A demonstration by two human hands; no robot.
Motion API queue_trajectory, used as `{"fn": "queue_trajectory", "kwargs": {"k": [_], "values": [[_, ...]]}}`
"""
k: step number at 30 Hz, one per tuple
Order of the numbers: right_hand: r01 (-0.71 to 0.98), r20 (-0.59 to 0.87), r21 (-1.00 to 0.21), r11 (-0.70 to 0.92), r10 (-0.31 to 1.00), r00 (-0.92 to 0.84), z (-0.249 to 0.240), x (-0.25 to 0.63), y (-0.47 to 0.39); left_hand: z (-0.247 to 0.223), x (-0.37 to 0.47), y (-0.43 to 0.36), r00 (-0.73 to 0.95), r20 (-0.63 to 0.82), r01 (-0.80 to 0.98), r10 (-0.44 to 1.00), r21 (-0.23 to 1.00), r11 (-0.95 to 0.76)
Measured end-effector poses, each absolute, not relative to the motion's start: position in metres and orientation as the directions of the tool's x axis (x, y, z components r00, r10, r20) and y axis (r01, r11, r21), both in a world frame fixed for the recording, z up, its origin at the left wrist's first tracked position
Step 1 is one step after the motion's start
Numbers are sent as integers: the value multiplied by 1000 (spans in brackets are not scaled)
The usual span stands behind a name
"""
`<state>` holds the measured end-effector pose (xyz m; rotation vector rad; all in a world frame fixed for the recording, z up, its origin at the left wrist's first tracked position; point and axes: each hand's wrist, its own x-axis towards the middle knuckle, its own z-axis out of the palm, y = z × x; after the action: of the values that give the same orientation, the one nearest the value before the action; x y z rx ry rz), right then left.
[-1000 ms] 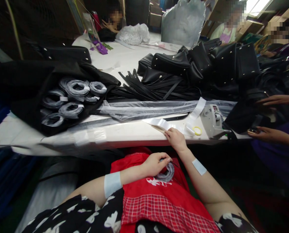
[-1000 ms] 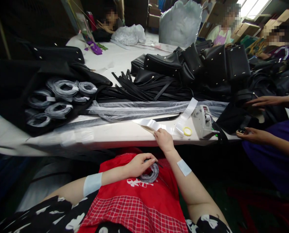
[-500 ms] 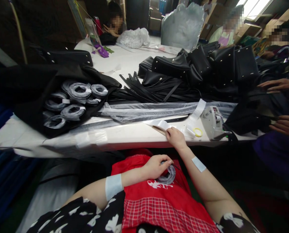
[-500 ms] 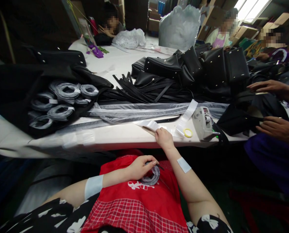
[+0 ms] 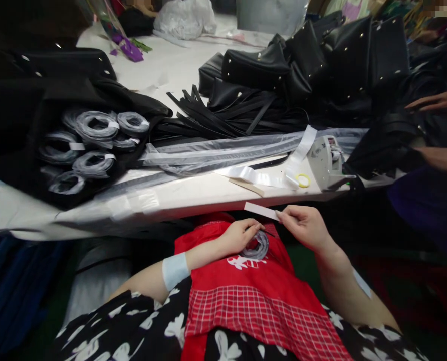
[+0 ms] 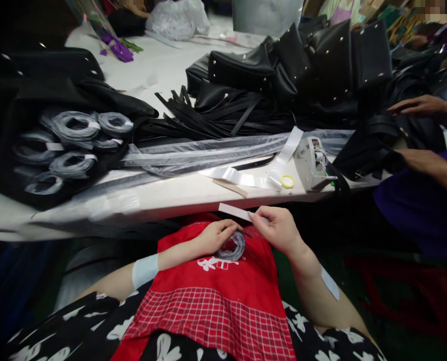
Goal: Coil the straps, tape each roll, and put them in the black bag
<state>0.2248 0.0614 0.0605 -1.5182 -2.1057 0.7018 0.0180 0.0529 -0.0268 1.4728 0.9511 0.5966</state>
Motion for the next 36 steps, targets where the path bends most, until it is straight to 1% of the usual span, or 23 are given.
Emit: {"fn": "queue_trajectory", "kwargs": {"k": [2, 4, 7, 9, 13, 15, 21, 25, 27, 31, 33, 36], "values": [[722, -103, -661, 205, 928, -359, 74, 232, 45, -27, 20, 54, 522, -215, 237, 825, 966, 102], [755, -214, -638, 151, 907, -363, 81, 235, 33, -26, 22, 54, 515, -254, 264, 819, 956, 131], [810, -318, -580, 89, 891, -325, 81, 232, 26, -25, 25, 53, 510, -243, 274, 825, 955, 112], [825, -356, -557, 94, 871, -339, 80, 227, 26, -24, 27, 52, 505, -218, 267, 835, 959, 89], [786, -380, -597, 159, 807, -452, 82, 221, 30, -22, 26, 50, 498, -200, 275, 844, 959, 65], [772, -385, -613, 170, 789, -479, 83, 219, 33, -21, 25, 49, 491, -198, 279, 848, 958, 62], [824, -349, -539, 176, 843, -408, 78, 206, 39, -19, 25, 48, 485, -178, 264, 856, 963, 51], [789, -353, -601, 127, 843, -405, 76, 204, 39, -20, 26, 49, 507, -167, 281, 846, 960, 21], [780, -351, -620, 85, 859, -372, 75, 207, 39, -21, 25, 49, 510, -169, 288, 843, 957, 18], [810, -357, -585, 23, 890, -283, 74, 210, 39, -24, 25, 49, 505, -169, 286, 846, 958, 21], [825, -390, -564, 26, 873, -294, 73, 206, 37, -24, 26, 49, 503, -172, 285, 847, 958, 25], [831, -404, -548, 97, 838, -365, 70, 196, 34, -22, 26, 50, 507, -160, 278, 847, 961, 15]]}}
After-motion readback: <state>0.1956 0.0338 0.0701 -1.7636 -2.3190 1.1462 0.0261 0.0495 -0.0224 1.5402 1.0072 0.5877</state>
